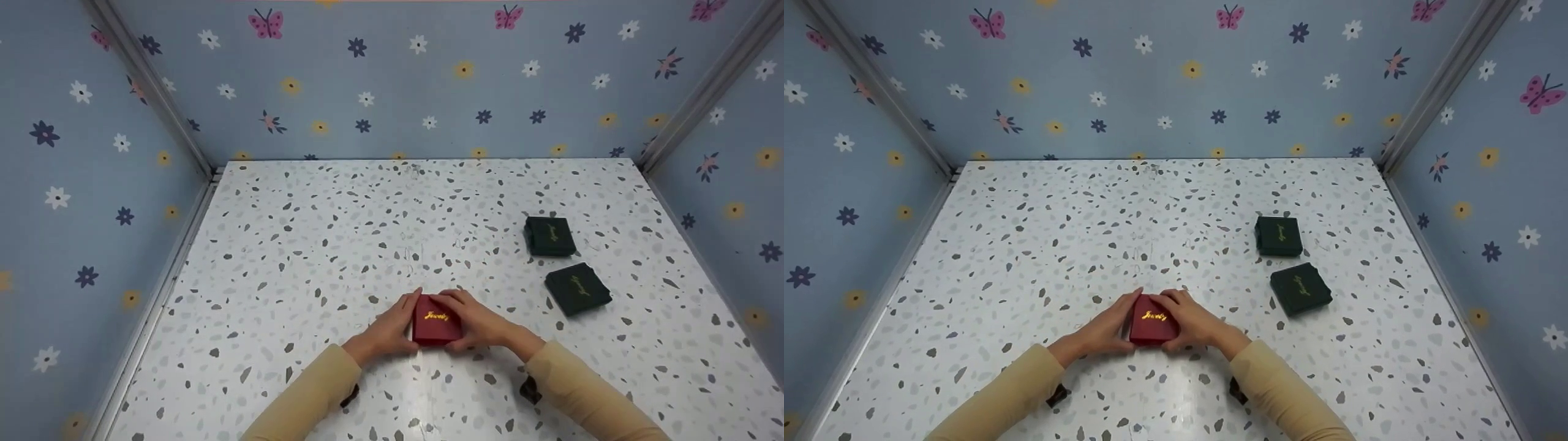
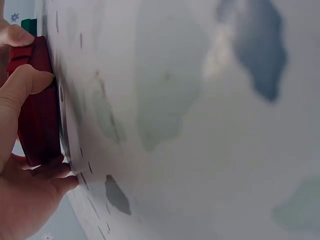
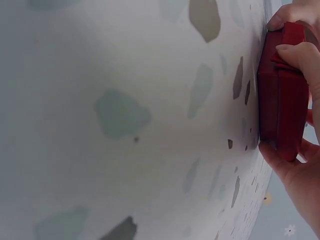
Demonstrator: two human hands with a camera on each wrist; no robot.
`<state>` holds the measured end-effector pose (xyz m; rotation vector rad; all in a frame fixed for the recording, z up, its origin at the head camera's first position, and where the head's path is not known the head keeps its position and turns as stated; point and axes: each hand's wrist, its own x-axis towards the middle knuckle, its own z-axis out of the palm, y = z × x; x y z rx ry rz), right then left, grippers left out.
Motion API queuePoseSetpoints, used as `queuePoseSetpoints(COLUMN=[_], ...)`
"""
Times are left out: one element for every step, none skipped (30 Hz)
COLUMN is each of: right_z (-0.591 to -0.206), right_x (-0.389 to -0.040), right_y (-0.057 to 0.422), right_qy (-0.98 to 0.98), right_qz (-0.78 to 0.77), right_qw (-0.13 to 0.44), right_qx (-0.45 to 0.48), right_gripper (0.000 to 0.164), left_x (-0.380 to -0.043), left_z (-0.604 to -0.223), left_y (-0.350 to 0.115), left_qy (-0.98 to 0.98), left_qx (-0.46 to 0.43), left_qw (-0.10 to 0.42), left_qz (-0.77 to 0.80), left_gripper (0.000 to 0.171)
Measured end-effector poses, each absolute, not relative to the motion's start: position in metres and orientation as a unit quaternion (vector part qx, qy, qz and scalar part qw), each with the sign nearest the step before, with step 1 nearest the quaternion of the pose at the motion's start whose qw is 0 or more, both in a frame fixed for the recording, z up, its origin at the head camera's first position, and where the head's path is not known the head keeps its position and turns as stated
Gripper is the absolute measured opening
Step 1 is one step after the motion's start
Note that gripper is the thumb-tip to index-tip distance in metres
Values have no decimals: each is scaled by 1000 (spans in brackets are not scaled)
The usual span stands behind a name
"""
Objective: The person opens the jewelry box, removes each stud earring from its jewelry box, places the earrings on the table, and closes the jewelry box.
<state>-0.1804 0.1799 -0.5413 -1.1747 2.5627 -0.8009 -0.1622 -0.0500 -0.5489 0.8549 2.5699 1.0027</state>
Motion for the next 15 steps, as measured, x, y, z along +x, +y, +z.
queuePoseSetpoints(right_z=[-542,-542,-543,-543,-544,-544,-545,-545,-545,-545,-545,-545,-545,-546,-546], right_x=[-181,-181,-181,-181,-182,-182,-182,-182,-182,-182,-183,-183,-183,-183,-184], right_y=[180,181,181,181,182,182,183,183,183,183,184,184,184,184,185], right_qy=[869,868,868,867,866,865,864,862,861,859,859,857,856,855,854], right_qz=[-273,-273,-273,-275,-277,-280,-283,-286,-291,-294,-296,-299,-301,-303,-303], right_qw=[106,106,105,104,103,103,102,102,103,103,104,104,103,102,101], right_qx=[-399,-400,-401,-403,-404,-405,-405,-405,-405,-406,-405,-406,-407,-408,-410], right_gripper=[92,91,91,91,91,91,91,91,91,91,91,91,91,91,91], left_x=[-162,-162,-162,-162,-162,-162,-162,-162,-162,-162,-162,-162,-162,-162,-161], left_z=[-549,-548,-548,-549,-549,-549,-549,-549,-550,-550,-550,-550,-550,-551,-551], left_y=[-50,-50,-50,-50,-50,-50,-50,-50,-50,-50,-50,-51,-51,-51,-51], left_qy=[883,883,883,883,883,883,882,882,882,881,880,879,879,878,877], left_qx=[294,292,291,291,291,289,287,284,282,279,276,274,273,272,270], left_qw=[128,130,132,132,132,132,132,133,132,131,130,129,128,128,129], left_qz=[344,343,343,343,344,346,349,352,355,360,364,367,370,372,375], left_gripper=[107,107,107,107,107,107,108,108,109,109,110,110,110,111,111])
